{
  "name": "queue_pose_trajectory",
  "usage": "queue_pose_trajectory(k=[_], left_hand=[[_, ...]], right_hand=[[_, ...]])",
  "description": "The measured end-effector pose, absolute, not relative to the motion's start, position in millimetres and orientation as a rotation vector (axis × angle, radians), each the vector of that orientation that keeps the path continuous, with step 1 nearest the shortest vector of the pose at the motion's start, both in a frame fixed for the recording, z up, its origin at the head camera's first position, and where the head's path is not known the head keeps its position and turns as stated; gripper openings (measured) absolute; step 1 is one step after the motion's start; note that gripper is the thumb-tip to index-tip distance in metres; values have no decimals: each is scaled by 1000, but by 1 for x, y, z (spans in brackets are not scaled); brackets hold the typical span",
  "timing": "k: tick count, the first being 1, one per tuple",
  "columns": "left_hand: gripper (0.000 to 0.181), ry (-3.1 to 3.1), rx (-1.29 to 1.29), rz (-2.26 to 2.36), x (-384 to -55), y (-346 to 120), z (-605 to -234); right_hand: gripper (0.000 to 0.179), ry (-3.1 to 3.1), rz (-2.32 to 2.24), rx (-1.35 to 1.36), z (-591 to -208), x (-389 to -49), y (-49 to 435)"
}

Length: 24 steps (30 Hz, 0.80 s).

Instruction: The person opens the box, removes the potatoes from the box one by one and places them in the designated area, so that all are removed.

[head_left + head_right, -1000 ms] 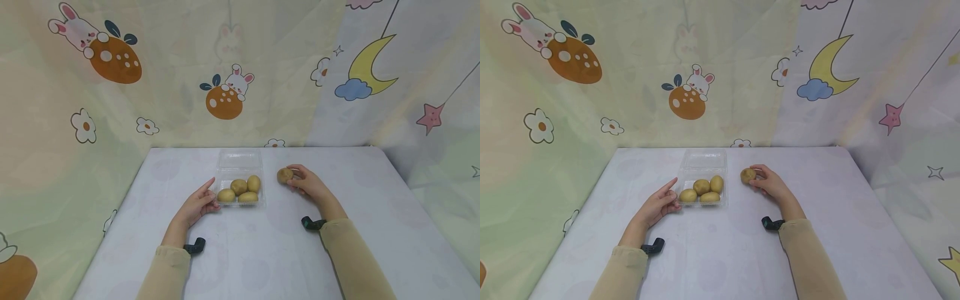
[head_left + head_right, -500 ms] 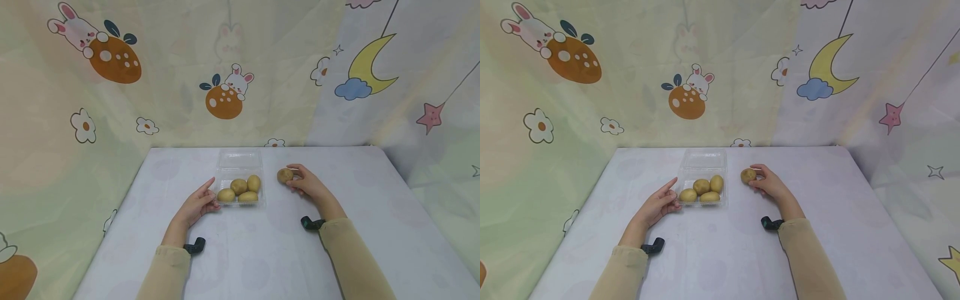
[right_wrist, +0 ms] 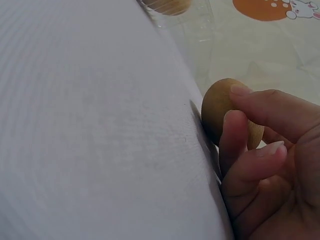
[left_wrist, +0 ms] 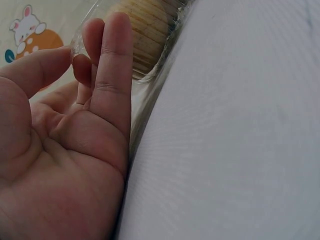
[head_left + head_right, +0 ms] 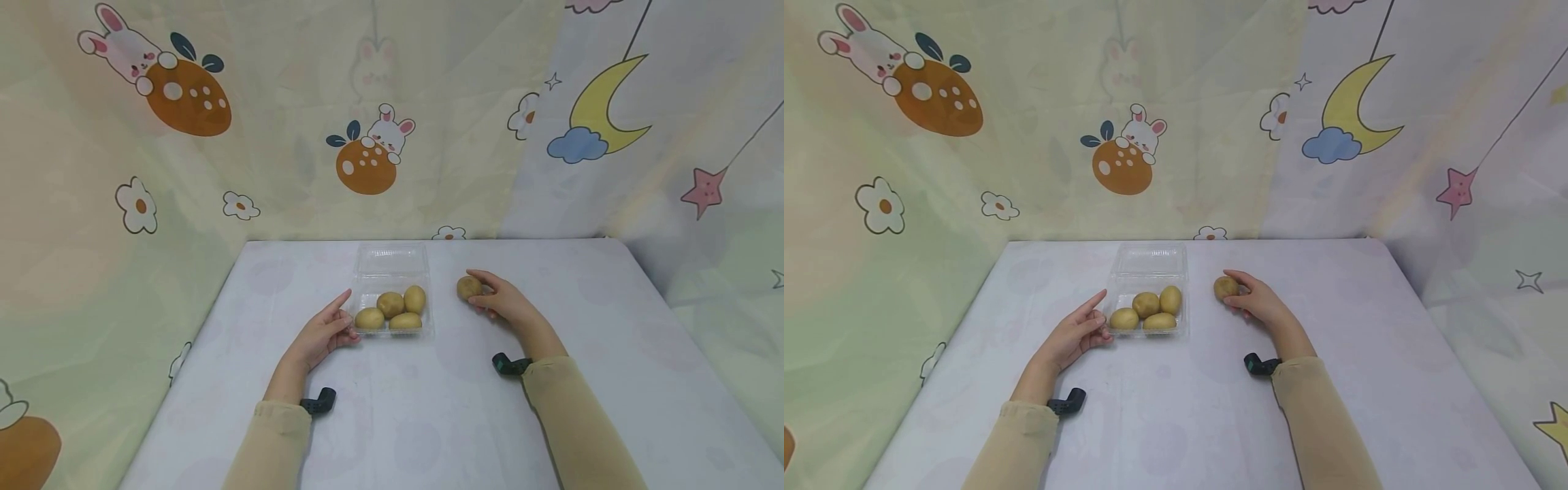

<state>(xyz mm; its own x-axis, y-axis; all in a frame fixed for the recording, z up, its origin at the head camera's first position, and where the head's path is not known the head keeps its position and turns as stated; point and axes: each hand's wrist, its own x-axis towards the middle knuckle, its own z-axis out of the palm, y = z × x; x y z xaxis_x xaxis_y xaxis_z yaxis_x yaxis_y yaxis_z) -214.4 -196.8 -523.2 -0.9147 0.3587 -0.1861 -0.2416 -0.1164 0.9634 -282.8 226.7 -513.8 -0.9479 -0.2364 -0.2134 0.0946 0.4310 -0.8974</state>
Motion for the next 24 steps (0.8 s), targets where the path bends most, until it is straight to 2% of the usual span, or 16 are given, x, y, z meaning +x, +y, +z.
queue_pose_trajectory(k=[11, 24], left_hand=[[69, 1771, 119, 2064, -216, -197, -524], [69, 1756, 122, 2044, -209, -194, -506]], right_hand=[[63, 2480, -1445, -157, -518, -285, 227], [69, 2464, -1450, -145, -519, -285, 226]])
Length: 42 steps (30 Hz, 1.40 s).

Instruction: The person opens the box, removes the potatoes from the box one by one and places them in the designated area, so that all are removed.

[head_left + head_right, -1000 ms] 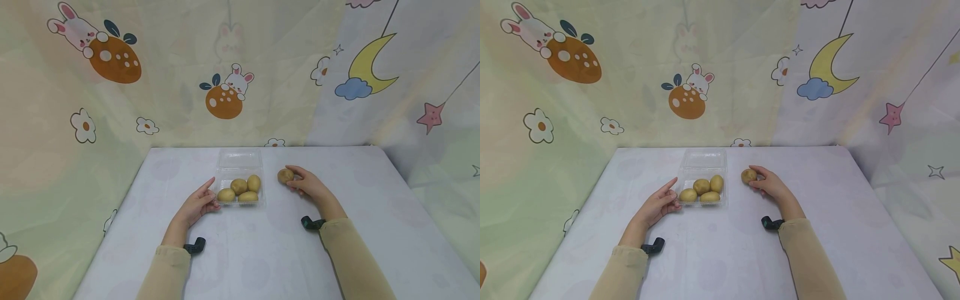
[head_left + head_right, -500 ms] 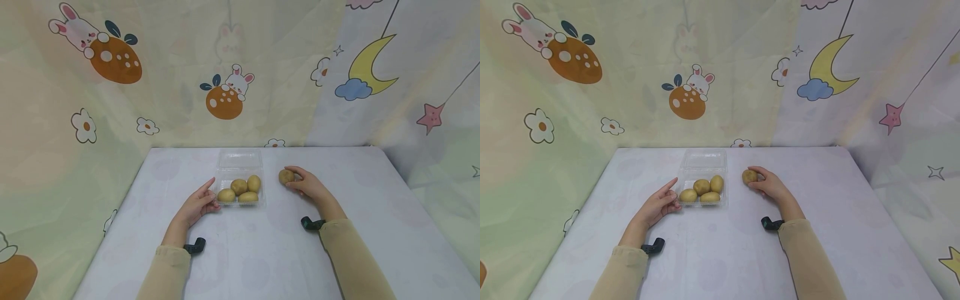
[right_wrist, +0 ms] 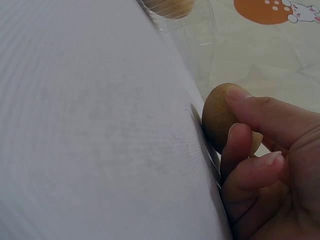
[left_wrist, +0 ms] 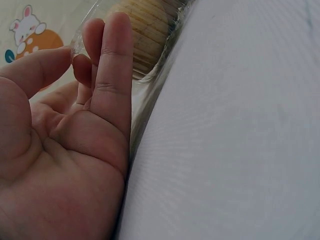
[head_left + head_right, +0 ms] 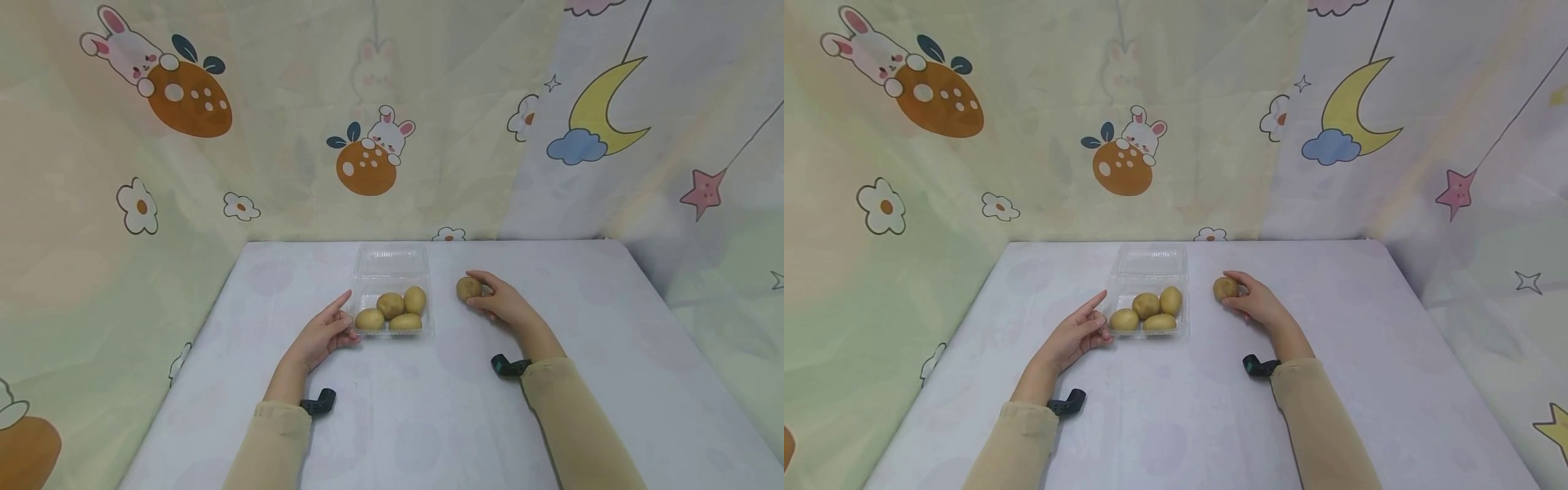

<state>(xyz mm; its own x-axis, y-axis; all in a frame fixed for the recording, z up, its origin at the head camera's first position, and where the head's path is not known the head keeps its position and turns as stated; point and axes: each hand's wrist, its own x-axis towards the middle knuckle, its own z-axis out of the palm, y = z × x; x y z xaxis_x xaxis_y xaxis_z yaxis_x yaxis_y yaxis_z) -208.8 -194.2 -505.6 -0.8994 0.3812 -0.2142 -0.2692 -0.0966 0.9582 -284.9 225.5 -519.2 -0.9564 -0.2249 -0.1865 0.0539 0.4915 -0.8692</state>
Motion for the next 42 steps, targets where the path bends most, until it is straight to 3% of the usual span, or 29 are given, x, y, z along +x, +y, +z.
queue_pose_trajectory(k=[13, 42], left_hand=[[69, 1786, 107, 2061, -217, -197, -523], [69, 1789, 131, 2064, -216, -197, -525]], right_hand=[[69, 2445, -1468, -174, -517, -286, 227], [71, 2421, -1514, -162, -515, -282, 226]])
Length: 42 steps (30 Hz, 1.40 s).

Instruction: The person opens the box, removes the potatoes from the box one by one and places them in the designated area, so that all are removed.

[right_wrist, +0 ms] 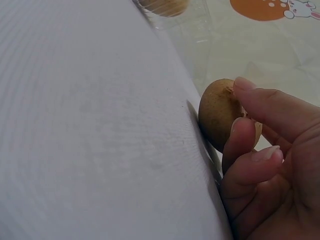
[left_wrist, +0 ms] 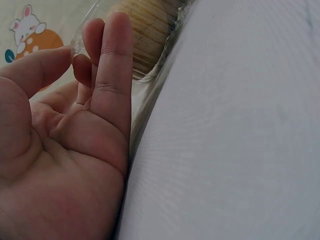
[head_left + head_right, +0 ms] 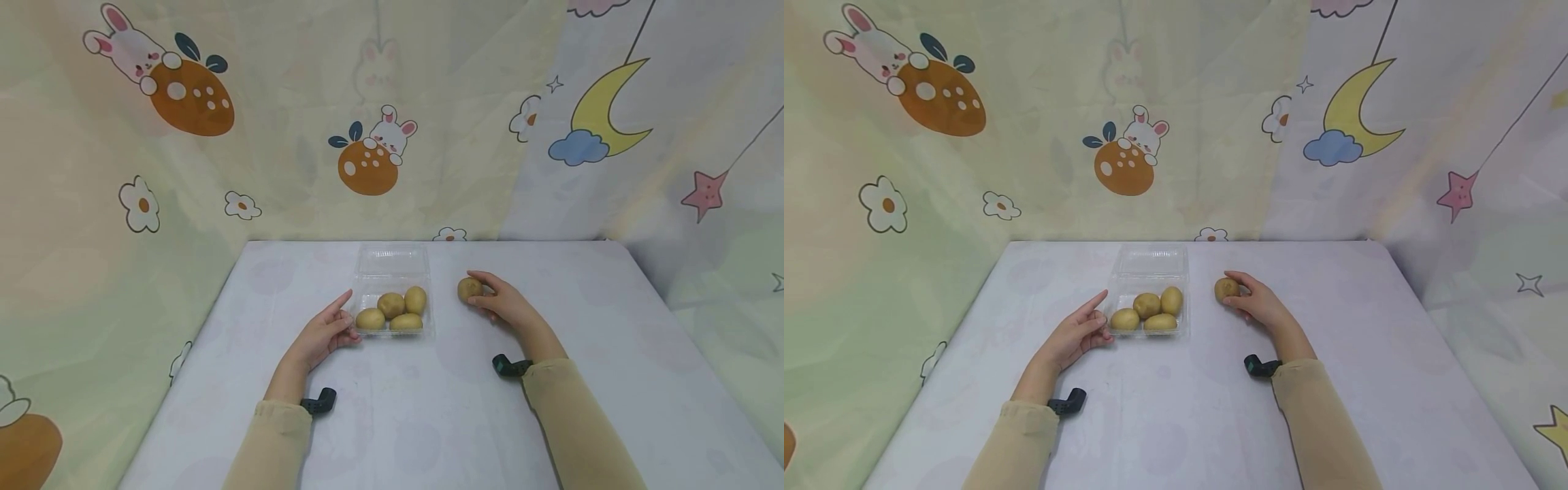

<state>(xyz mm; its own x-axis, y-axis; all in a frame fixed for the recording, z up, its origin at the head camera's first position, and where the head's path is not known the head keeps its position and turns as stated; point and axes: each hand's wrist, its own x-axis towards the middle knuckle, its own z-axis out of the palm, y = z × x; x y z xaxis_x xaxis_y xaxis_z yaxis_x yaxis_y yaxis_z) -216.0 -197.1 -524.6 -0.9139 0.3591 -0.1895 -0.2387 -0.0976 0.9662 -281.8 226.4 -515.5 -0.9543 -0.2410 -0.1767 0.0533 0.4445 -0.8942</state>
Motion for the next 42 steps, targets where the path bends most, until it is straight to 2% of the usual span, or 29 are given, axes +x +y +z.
queue_pose_trajectory(k=[32, 38, 42], left_hand=[[69, 1798, 134, 2070, -215, -198, -526], [69, 1790, 129, 2072, -217, -197, -526], [69, 1790, 127, 2074, -217, -197, -526]], right_hand=[[72, 2357, -1588, -145, -511, -281, 230], [70, 2434, -1528, -143, -498, -281, 234], [64, 2481, -1474, -172, -485, -282, 232]])
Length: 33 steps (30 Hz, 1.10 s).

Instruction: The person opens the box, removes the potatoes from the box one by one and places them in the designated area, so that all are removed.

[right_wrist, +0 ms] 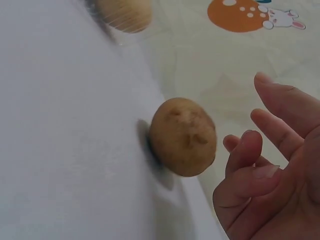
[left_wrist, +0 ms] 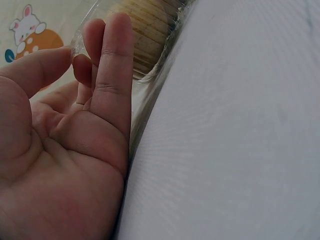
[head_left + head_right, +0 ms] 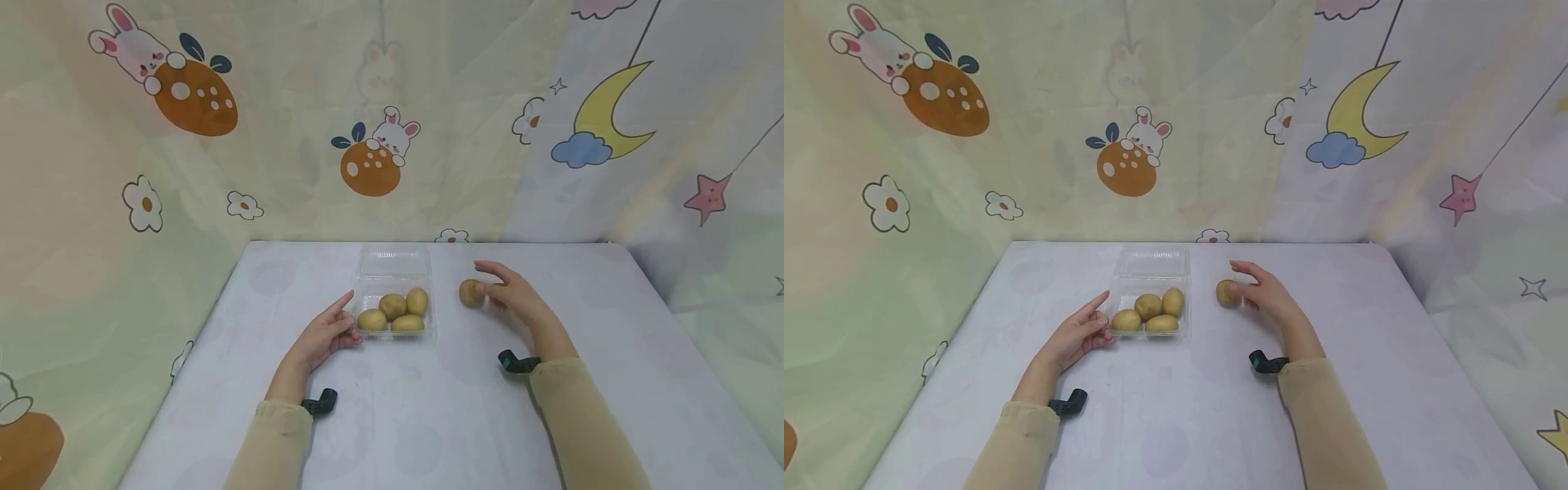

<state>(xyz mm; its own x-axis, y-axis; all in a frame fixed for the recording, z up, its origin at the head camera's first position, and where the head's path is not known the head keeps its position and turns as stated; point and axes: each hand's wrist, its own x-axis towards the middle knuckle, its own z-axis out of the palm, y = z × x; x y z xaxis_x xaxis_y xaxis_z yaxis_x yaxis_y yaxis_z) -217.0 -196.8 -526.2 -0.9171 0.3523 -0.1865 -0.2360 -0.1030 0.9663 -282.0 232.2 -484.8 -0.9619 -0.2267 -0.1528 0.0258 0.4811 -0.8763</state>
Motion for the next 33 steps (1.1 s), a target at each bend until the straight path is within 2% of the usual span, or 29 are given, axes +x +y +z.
queue_pose_trajectory(k=[7, 20, 27, 33], left_hand=[[67, 1785, 108, 2073, -216, -196, -525], [68, 1804, 122, 2065, -216, -197, -526], [69, 1800, 123, 2061, -217, -197, -527], [68, 1793, 119, 2069, -216, -196, -525]], right_hand=[[50, 2463, -1461, -307, -460, -289, 226], [41, 2376, -1280, -515, -419, -302, 197], [49, 2315, -1225, -579, -414, -308, 185], [47, 2232, -1243, -608, -411, -314, 176]])
